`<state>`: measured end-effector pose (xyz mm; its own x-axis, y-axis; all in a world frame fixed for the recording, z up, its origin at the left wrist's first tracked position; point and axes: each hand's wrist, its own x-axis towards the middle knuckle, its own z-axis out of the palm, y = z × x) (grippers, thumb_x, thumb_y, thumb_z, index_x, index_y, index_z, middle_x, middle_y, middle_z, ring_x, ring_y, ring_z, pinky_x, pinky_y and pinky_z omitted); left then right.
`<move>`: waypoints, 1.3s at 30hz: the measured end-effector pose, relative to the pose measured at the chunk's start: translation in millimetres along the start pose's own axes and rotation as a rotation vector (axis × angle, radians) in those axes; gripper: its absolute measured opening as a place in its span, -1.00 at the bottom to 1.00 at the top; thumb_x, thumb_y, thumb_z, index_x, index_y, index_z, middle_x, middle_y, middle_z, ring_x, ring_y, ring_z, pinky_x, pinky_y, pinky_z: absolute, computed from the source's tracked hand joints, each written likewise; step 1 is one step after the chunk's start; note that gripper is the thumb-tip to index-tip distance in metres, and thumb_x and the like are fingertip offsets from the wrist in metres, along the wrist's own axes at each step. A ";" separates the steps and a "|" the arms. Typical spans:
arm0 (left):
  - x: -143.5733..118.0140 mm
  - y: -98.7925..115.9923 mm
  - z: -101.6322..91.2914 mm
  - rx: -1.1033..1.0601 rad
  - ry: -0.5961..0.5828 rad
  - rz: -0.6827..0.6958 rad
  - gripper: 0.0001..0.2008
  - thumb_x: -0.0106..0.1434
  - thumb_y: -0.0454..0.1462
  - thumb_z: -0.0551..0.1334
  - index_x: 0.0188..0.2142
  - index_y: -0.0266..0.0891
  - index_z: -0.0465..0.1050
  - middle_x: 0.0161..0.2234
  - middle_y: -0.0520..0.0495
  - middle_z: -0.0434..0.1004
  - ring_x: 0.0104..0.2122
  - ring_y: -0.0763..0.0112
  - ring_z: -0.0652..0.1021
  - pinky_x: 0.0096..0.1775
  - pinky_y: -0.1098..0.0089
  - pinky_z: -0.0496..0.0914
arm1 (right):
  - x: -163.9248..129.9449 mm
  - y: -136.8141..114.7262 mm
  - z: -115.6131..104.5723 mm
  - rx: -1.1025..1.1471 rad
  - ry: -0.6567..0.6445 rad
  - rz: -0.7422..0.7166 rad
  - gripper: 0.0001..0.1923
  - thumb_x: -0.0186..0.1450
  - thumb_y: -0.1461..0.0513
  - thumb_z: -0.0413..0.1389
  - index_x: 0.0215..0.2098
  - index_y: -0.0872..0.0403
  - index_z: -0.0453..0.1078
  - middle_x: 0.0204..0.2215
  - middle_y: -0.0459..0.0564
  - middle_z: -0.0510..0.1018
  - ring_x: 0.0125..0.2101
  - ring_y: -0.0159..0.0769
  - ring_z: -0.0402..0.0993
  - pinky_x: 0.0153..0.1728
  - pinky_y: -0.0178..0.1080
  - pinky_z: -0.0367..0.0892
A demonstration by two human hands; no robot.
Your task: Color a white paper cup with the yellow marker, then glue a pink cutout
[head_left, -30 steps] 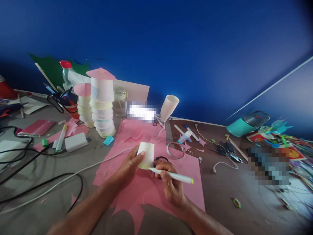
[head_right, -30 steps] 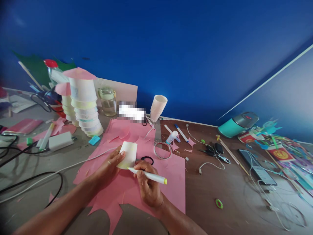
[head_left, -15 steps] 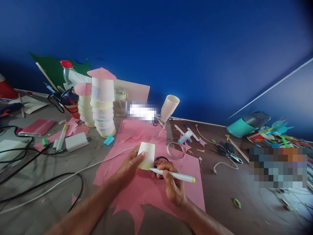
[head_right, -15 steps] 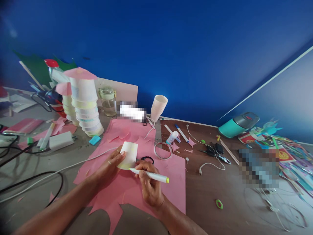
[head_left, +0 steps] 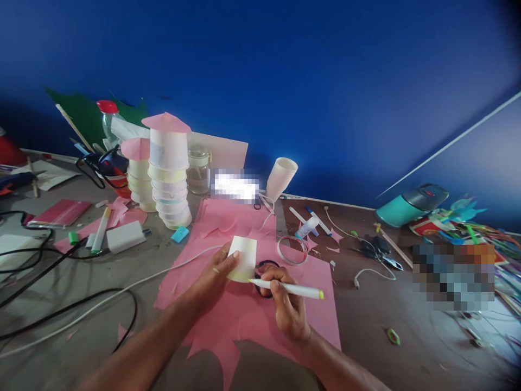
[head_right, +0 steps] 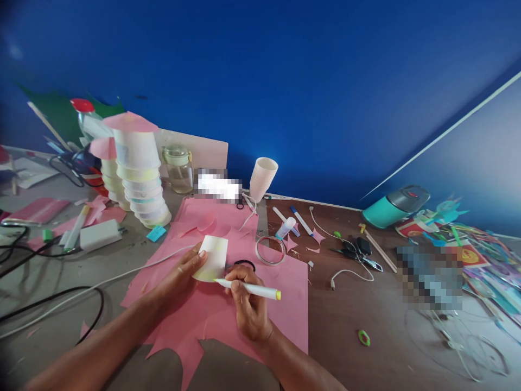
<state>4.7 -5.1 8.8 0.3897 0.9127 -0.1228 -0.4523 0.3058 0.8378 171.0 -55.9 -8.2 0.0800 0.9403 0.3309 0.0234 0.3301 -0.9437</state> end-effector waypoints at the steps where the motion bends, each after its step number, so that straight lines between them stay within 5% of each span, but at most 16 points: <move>1: 0.4 0.2 0.4 -0.014 0.000 0.004 -0.69 0.26 -0.04 0.31 -0.25 -0.27 0.47 -0.43 -0.01 0.45 -0.45 0.42 0.42 -0.38 0.42 0.29 | 0.6 0.5 0.5 0.017 0.016 0.022 -0.66 0.43 -0.02 0.03 -0.29 0.01 0.48 -0.58 -0.12 0.41 -0.46 -0.30 0.43 -0.38 -0.24 0.40; 6: 1.3 -0.3 0.8 -0.041 -0.007 0.004 -0.72 0.27 -0.07 0.31 -0.19 -0.25 0.49 -0.40 -0.01 0.50 -0.44 0.43 0.45 -0.37 0.43 0.30 | 0.6 3.9 0.3 0.143 0.085 0.058 -0.68 0.42 -0.03 0.05 -0.27 0.00 0.46 -0.55 -0.15 0.41 -0.52 -0.36 0.38 -0.47 -0.28 0.33; 12: -0.3 2.2 3.7 -0.045 -0.001 -0.007 -0.73 0.27 -0.07 0.31 -0.22 -0.23 0.48 -0.41 0.01 0.47 -0.43 0.44 0.45 -0.36 0.44 0.31 | -1.1 1.9 -0.8 0.080 -0.016 0.008 -0.68 0.43 0.00 0.03 -0.28 0.00 0.49 -0.55 -0.11 0.41 -0.48 -0.31 0.40 -0.44 -0.24 0.37; 19: -0.4 -0.1 1.3 -0.030 0.009 -0.004 -0.73 0.28 -0.08 0.30 -0.19 -0.25 0.47 -0.39 0.00 0.46 -0.43 0.44 0.43 -0.37 0.44 0.31 | 0.3 4.7 -0.2 0.153 0.090 0.081 -0.67 0.41 -0.04 0.06 -0.28 0.01 0.45 -0.55 -0.14 0.40 -0.51 -0.35 0.37 -0.47 -0.27 0.32; 28: 0.2 -0.8 -0.5 -0.017 0.012 -0.018 -0.78 0.30 -0.09 0.27 -0.19 -0.18 0.49 -0.38 -0.01 0.48 -0.40 0.36 0.45 -0.33 0.40 0.32 | 1.4 0.1 0.4 0.078 0.046 0.043 -0.65 0.42 -0.03 0.04 -0.32 0.01 0.46 -0.58 -0.14 0.38 -0.54 -0.33 0.37 -0.49 -0.26 0.33; 35: 0.3 0.8 0.9 0.000 0.063 -0.002 -0.78 0.30 -0.08 0.28 -0.28 -0.19 0.49 -0.43 0.01 0.45 -0.45 0.39 0.41 -0.35 0.40 0.34 | 6.1 0.8 2.6 0.114 0.173 0.020 -0.65 0.46 -0.04 -0.04 -0.09 0.01 0.42 -0.43 -0.07 0.52 -0.47 -0.33 0.42 -0.41 -0.24 0.39; 39: -1.7 3.8 4.0 0.040 0.097 0.048 -0.80 0.30 -0.11 0.28 -0.28 -0.20 0.50 -0.42 0.00 0.46 -0.43 0.40 0.41 -0.31 0.40 0.36 | 6.1 -4.0 6.6 -0.050 0.203 -0.020 -0.64 0.46 -0.04 -0.02 -0.03 0.00 0.43 -0.40 -0.05 0.56 -0.39 -0.27 0.49 -0.38 -0.23 0.43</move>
<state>5.5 -6.5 14.4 0.2877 0.9487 -0.1310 -0.4357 0.2515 0.8642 164.9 -50.9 -2.4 0.2777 0.8960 0.3465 0.0758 0.3391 -0.9377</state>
